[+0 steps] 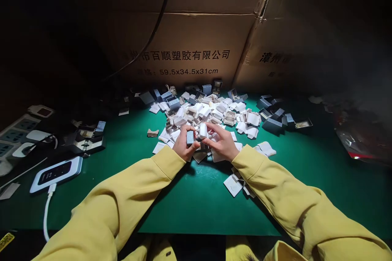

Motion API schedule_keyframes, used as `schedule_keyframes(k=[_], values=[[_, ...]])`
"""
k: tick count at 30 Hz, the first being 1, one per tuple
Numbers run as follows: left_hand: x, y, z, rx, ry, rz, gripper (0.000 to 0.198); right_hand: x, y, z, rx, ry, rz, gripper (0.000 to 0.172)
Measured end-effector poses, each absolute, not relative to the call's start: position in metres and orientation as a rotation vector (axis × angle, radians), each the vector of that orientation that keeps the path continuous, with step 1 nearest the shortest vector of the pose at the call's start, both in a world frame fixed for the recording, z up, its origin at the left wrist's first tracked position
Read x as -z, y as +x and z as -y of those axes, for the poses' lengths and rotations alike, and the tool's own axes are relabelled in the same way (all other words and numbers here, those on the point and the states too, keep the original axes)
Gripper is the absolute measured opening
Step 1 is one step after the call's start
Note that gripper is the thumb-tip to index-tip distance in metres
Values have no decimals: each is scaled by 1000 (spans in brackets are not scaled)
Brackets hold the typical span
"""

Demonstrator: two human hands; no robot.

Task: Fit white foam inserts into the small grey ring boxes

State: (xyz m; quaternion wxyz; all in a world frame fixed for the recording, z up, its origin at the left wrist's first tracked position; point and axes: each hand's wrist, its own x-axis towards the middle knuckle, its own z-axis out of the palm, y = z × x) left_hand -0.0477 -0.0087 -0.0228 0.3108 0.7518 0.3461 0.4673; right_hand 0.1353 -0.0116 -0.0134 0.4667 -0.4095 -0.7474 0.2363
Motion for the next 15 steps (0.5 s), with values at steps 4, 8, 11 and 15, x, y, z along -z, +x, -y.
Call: schedule_keyframes(k=[4,8,11,15], values=[[23,-47,7,-1274,2036,-923,60,12,132,15,-755,-876,1795,53],[23,-46,7,-1317,2043,-944,63,9,129,17,-725,-820,1935,45],[25,-46,7,-1350,2038,-940,64,9,129,17,-488,-819,2021,39],[28,-48,6,-1361,2013,-967,64,10,129,15,-350,-882,2026,37]])
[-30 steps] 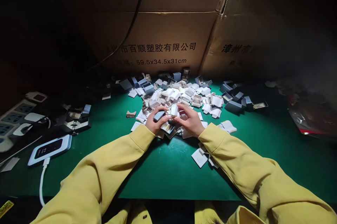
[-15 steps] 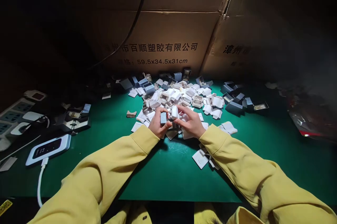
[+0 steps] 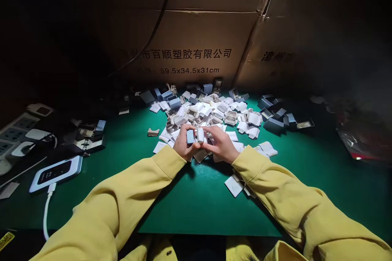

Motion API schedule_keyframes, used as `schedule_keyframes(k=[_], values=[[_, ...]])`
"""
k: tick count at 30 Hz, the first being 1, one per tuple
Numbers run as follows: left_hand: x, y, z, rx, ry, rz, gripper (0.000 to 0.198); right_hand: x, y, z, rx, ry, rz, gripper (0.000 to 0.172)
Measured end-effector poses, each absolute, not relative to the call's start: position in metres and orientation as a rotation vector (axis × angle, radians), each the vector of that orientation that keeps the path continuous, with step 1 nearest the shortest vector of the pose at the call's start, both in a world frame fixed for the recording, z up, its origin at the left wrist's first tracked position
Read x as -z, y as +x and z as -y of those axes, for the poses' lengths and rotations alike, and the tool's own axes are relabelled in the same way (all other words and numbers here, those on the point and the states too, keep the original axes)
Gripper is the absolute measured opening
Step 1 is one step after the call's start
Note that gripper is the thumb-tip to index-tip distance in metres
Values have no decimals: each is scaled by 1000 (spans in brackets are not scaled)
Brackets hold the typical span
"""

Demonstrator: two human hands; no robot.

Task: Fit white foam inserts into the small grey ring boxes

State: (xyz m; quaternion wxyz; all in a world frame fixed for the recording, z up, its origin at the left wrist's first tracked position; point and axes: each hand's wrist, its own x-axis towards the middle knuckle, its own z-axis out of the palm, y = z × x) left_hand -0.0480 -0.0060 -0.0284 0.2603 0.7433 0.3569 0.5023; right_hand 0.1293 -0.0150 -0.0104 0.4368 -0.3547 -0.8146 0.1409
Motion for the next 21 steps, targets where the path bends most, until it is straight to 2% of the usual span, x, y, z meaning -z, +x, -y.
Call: schedule_keyframes(k=[5,9,21], values=[[28,-47,5,-1346,2049,-937,64,14,128,15,-396,-991,1979,39],[27,-46,4,-1357,2099,-896,61,17,126,16,-295,-1019,1996,41],[22,-48,6,-1379,2011,-1035,60,12,134,7,-340,-807,2138,45]])
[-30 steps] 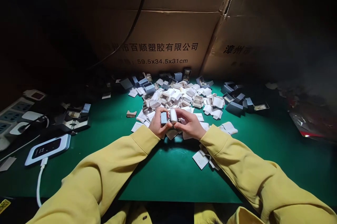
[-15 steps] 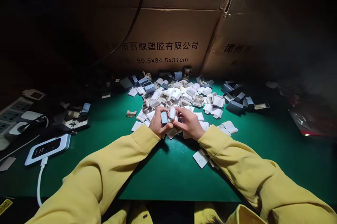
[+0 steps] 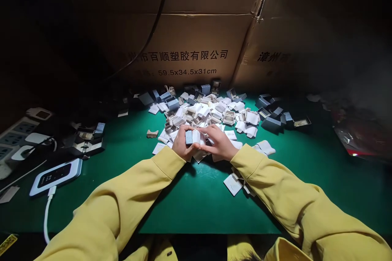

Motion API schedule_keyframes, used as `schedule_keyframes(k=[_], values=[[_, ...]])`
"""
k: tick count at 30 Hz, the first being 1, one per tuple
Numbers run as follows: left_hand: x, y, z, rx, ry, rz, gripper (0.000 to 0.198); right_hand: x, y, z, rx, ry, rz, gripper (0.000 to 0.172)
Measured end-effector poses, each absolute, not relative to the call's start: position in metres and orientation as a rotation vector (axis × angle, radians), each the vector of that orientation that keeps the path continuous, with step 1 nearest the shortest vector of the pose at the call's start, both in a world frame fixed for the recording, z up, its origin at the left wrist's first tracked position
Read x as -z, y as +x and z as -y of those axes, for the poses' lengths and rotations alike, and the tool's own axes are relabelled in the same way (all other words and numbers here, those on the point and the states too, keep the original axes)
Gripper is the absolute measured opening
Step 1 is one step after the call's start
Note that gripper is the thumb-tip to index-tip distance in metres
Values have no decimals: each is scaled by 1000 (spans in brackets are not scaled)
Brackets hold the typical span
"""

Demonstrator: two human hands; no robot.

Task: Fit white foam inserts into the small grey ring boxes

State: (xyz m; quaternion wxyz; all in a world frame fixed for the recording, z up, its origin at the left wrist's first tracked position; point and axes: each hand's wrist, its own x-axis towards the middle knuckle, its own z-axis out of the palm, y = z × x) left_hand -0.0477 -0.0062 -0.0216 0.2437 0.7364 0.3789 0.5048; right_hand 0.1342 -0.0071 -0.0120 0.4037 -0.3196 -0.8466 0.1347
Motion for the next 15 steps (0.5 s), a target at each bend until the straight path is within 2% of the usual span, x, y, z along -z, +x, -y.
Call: schedule_keyframes(k=[7,11,15], values=[[22,-48,6,-1332,2069,-1122,59,11,133,9,-341,-888,2116,32],[24,-48,5,-1355,2073,-1124,61,14,133,9,-192,-856,2220,25],[22,-48,5,-1392,2045,-1089,58,17,135,8,18,-860,2318,25]])
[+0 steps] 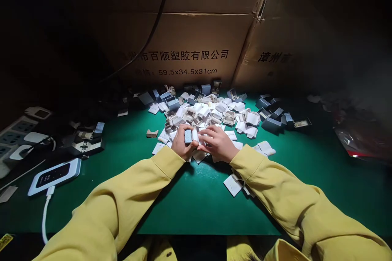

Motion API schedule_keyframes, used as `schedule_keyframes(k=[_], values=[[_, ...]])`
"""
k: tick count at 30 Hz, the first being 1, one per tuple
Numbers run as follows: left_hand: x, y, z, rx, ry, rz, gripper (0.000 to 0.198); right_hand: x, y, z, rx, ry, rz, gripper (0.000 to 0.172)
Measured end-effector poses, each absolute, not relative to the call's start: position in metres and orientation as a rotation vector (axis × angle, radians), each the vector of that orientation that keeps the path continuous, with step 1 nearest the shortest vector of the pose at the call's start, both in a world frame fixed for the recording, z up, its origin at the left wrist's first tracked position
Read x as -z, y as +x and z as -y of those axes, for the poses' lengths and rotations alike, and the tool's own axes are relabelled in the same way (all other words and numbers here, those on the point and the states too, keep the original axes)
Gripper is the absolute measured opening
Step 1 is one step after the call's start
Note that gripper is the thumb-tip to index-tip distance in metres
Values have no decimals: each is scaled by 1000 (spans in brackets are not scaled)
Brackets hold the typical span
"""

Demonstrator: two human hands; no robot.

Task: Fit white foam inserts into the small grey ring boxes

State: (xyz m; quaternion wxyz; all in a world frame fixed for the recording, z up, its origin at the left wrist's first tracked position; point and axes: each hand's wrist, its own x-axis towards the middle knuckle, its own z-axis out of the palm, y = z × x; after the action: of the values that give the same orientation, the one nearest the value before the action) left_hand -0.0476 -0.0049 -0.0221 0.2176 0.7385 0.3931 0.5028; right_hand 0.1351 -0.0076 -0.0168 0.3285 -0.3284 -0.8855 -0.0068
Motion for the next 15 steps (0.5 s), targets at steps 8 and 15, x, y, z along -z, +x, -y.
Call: schedule_keyframes(k=[8,15], values=[[20,-48,5,-1372,2005,-963,57,14,135,6,146,-766,2377,24],[16,-48,11,-1251,1905,-1072,45,16,139,6,238,-730,2454,23]])
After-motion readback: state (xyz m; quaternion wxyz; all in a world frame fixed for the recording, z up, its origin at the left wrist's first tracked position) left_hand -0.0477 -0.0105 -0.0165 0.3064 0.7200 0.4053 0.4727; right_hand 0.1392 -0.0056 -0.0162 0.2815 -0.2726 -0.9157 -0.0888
